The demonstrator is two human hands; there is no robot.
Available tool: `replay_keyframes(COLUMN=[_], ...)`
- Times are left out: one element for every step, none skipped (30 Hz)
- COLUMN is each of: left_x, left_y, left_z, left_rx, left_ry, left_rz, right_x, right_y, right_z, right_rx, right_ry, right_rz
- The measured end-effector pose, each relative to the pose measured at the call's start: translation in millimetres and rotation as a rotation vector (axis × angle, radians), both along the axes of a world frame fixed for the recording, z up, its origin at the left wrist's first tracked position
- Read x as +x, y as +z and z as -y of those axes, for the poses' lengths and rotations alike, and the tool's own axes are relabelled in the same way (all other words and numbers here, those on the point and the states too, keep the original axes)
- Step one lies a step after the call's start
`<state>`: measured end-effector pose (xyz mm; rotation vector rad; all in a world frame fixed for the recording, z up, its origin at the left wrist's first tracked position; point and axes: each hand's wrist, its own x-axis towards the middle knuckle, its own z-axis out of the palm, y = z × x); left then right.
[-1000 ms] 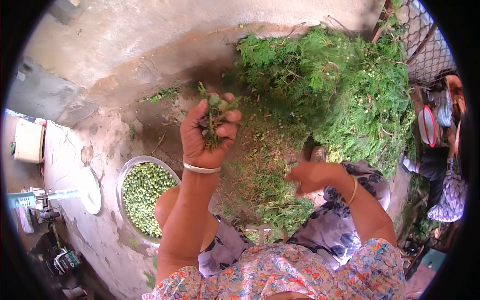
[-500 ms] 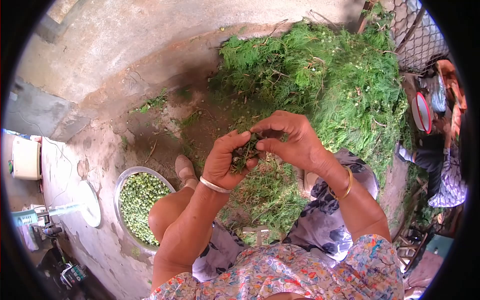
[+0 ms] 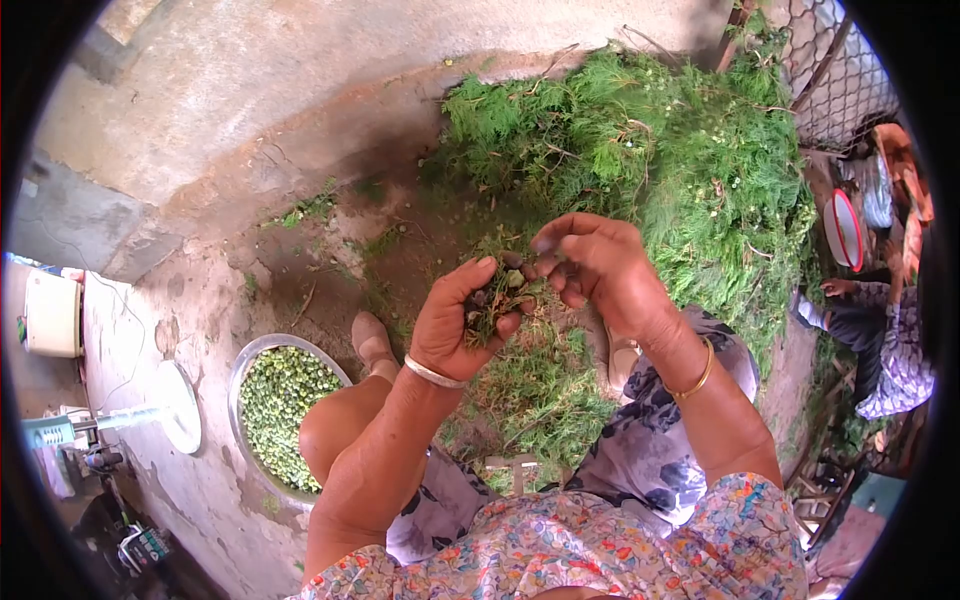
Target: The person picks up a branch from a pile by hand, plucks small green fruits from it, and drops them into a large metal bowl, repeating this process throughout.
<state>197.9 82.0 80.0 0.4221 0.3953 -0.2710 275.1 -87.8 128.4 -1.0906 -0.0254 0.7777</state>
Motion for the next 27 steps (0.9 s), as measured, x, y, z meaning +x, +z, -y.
replay_keyframes(left_x=[1, 2, 2, 2, 2, 2, 2, 2, 2, 3, 4, 5, 5, 5, 5, 6, 7, 7, 7, 7, 6, 6, 6, 6, 5, 5, 5], left_y=[-1, -1, -2, -4, -5, -5, -6, -7, -8, -8, -8, -8, -7, -6, -6, -7, -8, -9, -9, -10, -12, -16, -18, -16, -12, -9, -10], left_z=[0, 0, 0, 1, 2, 2, 2, 2, 2, 2, 2, 2, 2, 2, 1, 0, 0, 1, 1, 2, 4, 7, 9, 12, 14, 16, 17], left_rx=[-0.003, -0.006, -0.005, 0.027, 0.059, 0.059, 0.093, 0.128, 0.127, 0.047, -0.034, -0.034, -0.059, -0.084, -0.084, -0.060, -0.037, -0.038, 0.022, 0.083, 0.083, 0.115, 0.147, 0.147, 0.201, 0.254, 0.254], left_ry=[-0.005, -0.009, -0.009, -0.023, -0.038, -0.040, -0.056, -0.072, -0.072, -0.068, -0.064, -0.062, -0.043, -0.021, -0.018, -0.012, -0.005, -0.004, -0.007, -0.010, -0.011, 0.004, 0.020, 0.020, 0.000, -0.020, -0.021], left_rz=[-0.022, -0.045, -0.047, -0.018, 0.011, 0.009, 0.037, 0.066, 0.064, 0.030, -0.004, -0.003, -0.017, -0.030, -0.029, -0.016, -0.003, -0.004, -0.012, -0.020, -0.022, -0.039, -0.056, -0.058, -0.073, -0.088, -0.090], right_x=[-5, -8, -9, -10, -11, -12, -11, -10, -8, -6, -4, -3, -2, -2, -2, -2, -2, -2, -5, -10, -14, -17, -20, -21, -20, -20, -20], right_y=[-4, -8, -13, -15, -17, -19, -20, -21, -21, -19, -14, -10, -6, -3, -1, 0, 0, 0, -3, -10, -13, -13, -12, -12, -21, -21, -22], right_z=[-3, -5, -5, -5, -6, -6, -6, -6, -5, -4, -3, -1, -1, -1, -1, 0, 0, 1, 0, -3, -6, -9, -11, -12, -11, -11, -12], right_rx=[-0.136, -0.272, -0.387, -0.387, -0.416, -0.446, -0.447, -0.421, -0.396, -0.396, -0.333, -0.268, -0.268, -0.089, 0.088, 0.087, 0.019, -0.049, -0.050, -0.151, -0.251, -0.251, -0.270, -0.290, -0.379, -0.379, -0.391], right_ry=[0.035, 0.070, 0.118, 0.118, 0.132, 0.146, 0.146, 0.125, 0.104, 0.104, 0.057, 0.010, 0.012, -0.035, -0.083, -0.081, -0.052, -0.024, -0.023, 0.014, 0.052, 0.052, 0.083, 0.114, 0.188, 0.189, 0.216], right_rz=[0.266, 0.532, 0.659, 0.656, 0.679, 0.703, 0.702, 0.681, 0.659, 0.659, 0.464, 0.269, 0.269, 0.148, 0.026, 0.025, 0.050, 0.075, 0.074, 0.344, 0.614, 0.612, 0.616, 0.620, 0.715, 0.714, 0.688])
